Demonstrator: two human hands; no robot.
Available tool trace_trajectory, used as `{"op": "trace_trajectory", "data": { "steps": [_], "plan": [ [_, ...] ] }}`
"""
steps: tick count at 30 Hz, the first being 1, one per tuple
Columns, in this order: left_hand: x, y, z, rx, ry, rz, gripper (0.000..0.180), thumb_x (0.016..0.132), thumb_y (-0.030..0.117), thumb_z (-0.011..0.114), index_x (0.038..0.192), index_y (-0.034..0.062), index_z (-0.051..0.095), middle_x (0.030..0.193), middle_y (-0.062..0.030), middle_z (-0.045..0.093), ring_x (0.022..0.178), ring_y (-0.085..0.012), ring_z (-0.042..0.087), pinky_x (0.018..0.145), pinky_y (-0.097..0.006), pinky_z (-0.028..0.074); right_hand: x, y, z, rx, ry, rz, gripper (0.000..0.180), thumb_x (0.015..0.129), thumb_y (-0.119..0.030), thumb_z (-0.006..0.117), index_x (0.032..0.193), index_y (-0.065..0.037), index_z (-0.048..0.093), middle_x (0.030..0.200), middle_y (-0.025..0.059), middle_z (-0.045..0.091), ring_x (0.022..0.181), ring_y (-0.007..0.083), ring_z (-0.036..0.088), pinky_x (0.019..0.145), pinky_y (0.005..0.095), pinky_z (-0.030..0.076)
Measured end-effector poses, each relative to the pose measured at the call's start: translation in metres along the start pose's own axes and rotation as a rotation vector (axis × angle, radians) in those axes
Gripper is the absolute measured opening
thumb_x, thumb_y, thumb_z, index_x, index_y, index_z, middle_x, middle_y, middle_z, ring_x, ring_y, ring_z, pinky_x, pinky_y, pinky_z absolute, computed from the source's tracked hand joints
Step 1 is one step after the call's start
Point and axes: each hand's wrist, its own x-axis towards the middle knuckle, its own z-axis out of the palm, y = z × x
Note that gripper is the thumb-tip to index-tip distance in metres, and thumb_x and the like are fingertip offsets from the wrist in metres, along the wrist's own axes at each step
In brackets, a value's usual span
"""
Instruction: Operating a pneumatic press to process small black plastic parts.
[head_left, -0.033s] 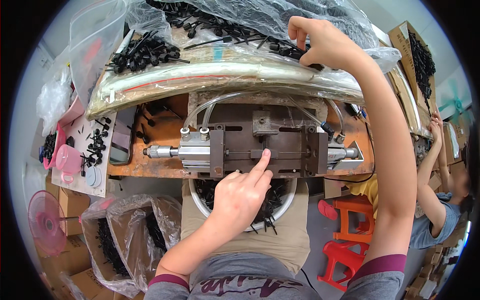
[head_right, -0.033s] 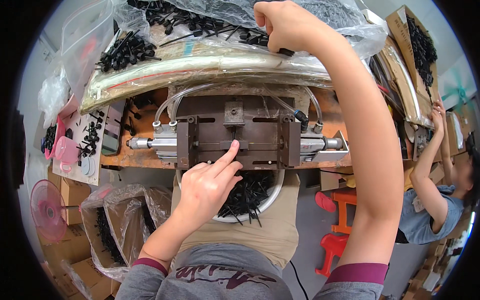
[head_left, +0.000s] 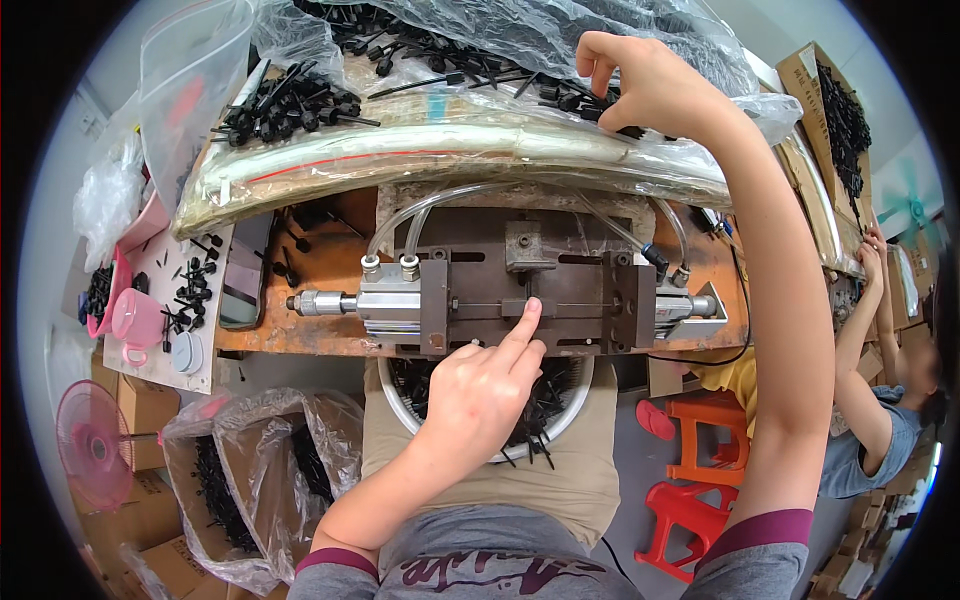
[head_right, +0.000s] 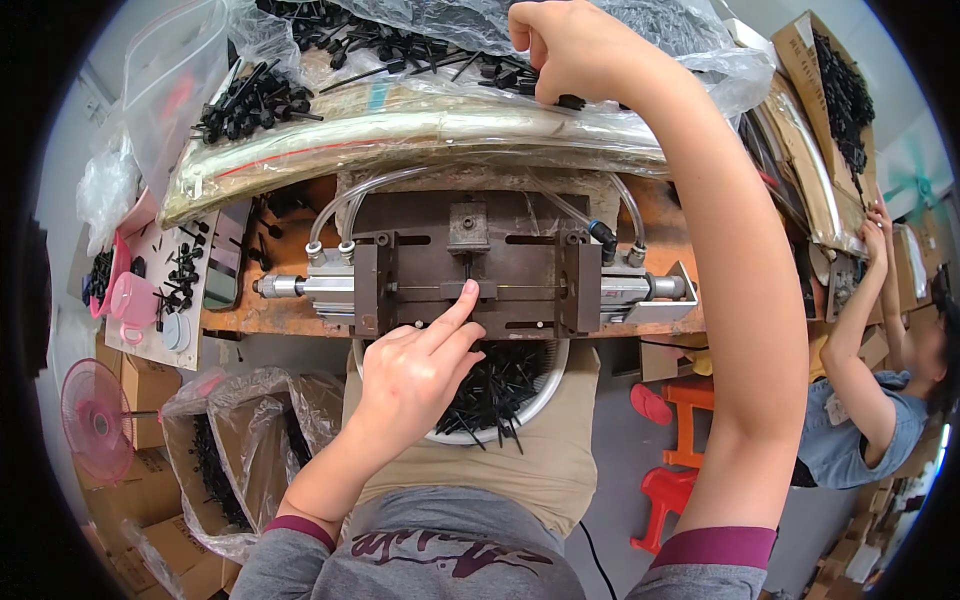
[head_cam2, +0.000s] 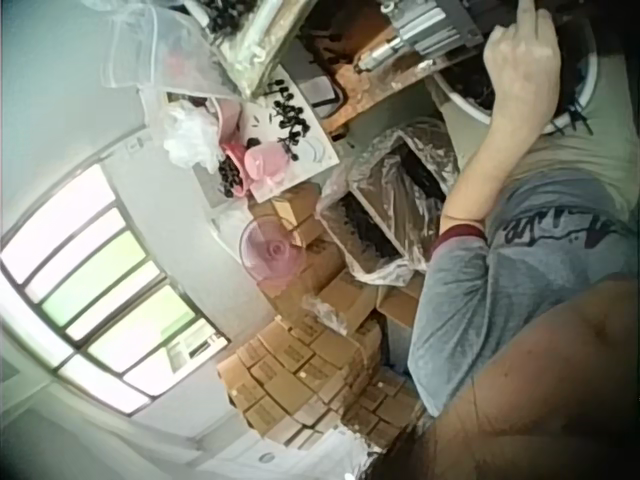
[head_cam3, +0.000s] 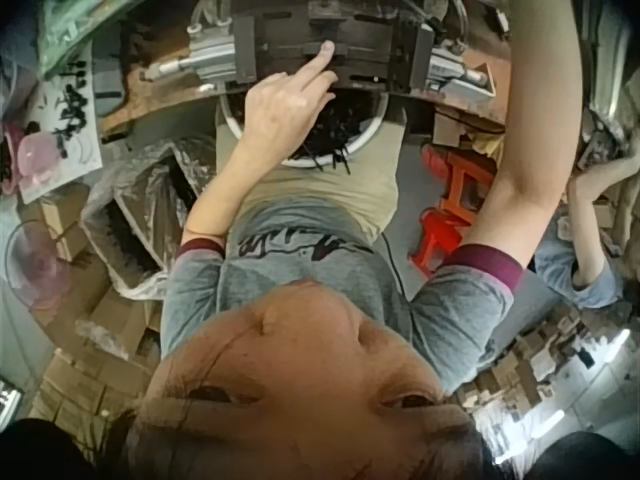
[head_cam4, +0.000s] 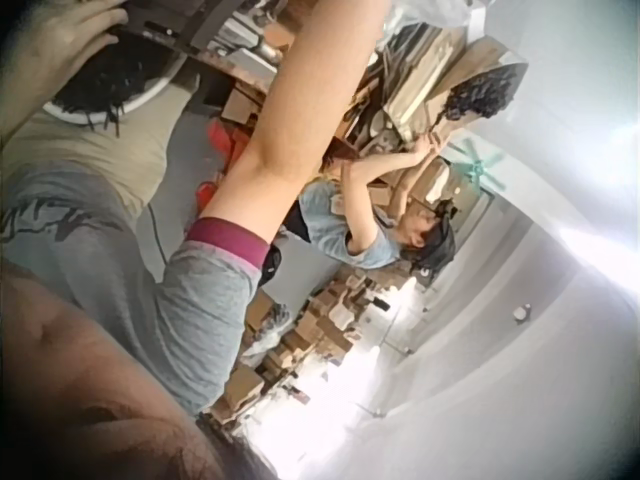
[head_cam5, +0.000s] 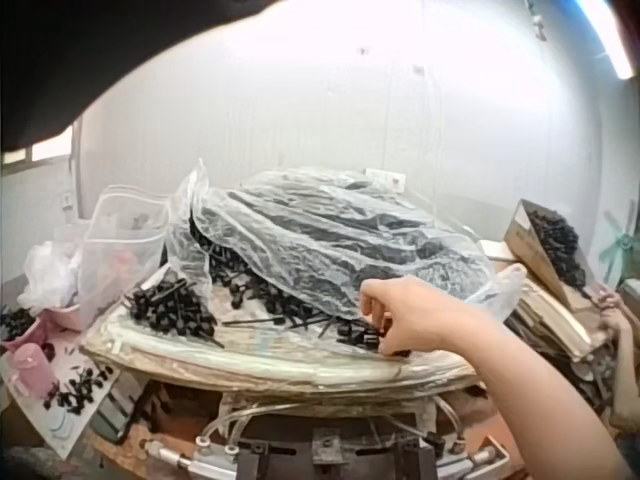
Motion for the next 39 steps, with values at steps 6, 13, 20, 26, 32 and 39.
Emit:
{"op": "trace_trajectory", "data": {
  "steps": [6,13,20,26,32,39],
  "plan": [
    [0.002,0.001,-0.002,0.03,-0.023,-0.003,0.025,0.066,0.01,0.077,0.087,0.0074,0.064,0.123,-0.0085,0.063,0.052,-0.0185,0.057,0.054,-0.027,0.048,0.008,0.009,0.012,-0.007,0.104,-0.052,0.043,0.064,-0.015,0.075,0.102,-0.005,0.058,0.094,0.0097,0.069,0.083,0.0259,0.062,0.074,0.0382,0.049],
    [0.0,0.0,-0.001,0.024,-0.013,0.002,0.024,0.067,0.011,0.077,0.087,0.0079,0.063,0.123,-0.0082,0.063,0.051,-0.0185,0.056,0.053,-0.027,0.048,0.014,0.005,0.006,0.037,-0.029,-0.002,0.044,0.057,-0.006,0.078,0.098,-0.005,0.061,0.09,0.0121,0.067,0.081,0.0262,0.064,0.07,0.0375,0.051],
    [-0.005,0.003,-0.011,-0.121,-0.033,-0.012,0.023,0.068,0.012,0.076,0.088,0.0069,0.065,0.122,-0.0075,0.063,0.053,-0.0192,0.058,0.053,-0.028,0.049,0.009,-0.002,0.002,-0.054,0.024,-0.106,0.041,0.057,-0.005,0.076,0.097,-0.005,0.064,0.096,0.0099,0.068,0.085,0.0255,0.064,0.073,0.0374,0.052],
    [-0.028,0.016,-0.027,-0.357,-0.231,0.064,0.023,0.071,0.016,0.075,0.091,0.0087,0.067,0.122,-0.0072,0.063,0.058,-0.0197,0.062,0.055,-0.028,0.052,0.032,-0.006,0.017,-0.028,-0.034,-0.042,0.045,0.053,0.0,0.072,0.098,-0.002,0.064,0.094,0.0119,0.067,0.086,0.0271,0.064,0.074,0.0365,0.052],
    [-0.064,0.012,-0.008,-0.437,-0.402,0.053,0.023,0.074,0.017,0.073,0.095,0.0088,0.068,0.128,-0.0044,0.059,0.065,-0.0202,0.065,0.059,-0.029,0.053,0.041,-0.012,0.024,-0.153,-0.108,0.076,0.04,0.051,0.002,0.07,0.09,0.002,0.061,0.083,0.0164,0.065,0.077,0.0296,0.064,0.063,0.0368,0.052],
    [-0.084,0.01,0.013,-0.445,-0.52,0.08,0.024,0.077,0.017,0.07,0.1,0.0106,0.068,0.131,-0.0031,0.056,0.077,-0.02,0.068,0.066,-0.03,0.054,0.043,-0.008,0.024,-0.241,-0.165,0.117,0.038,0.052,-0.001,0.071,0.088,-0.002,0.063,0.084,0.0155,0.067,0.079,0.0295,0.066,0.064,0.0392,0.053]
  ]
}}
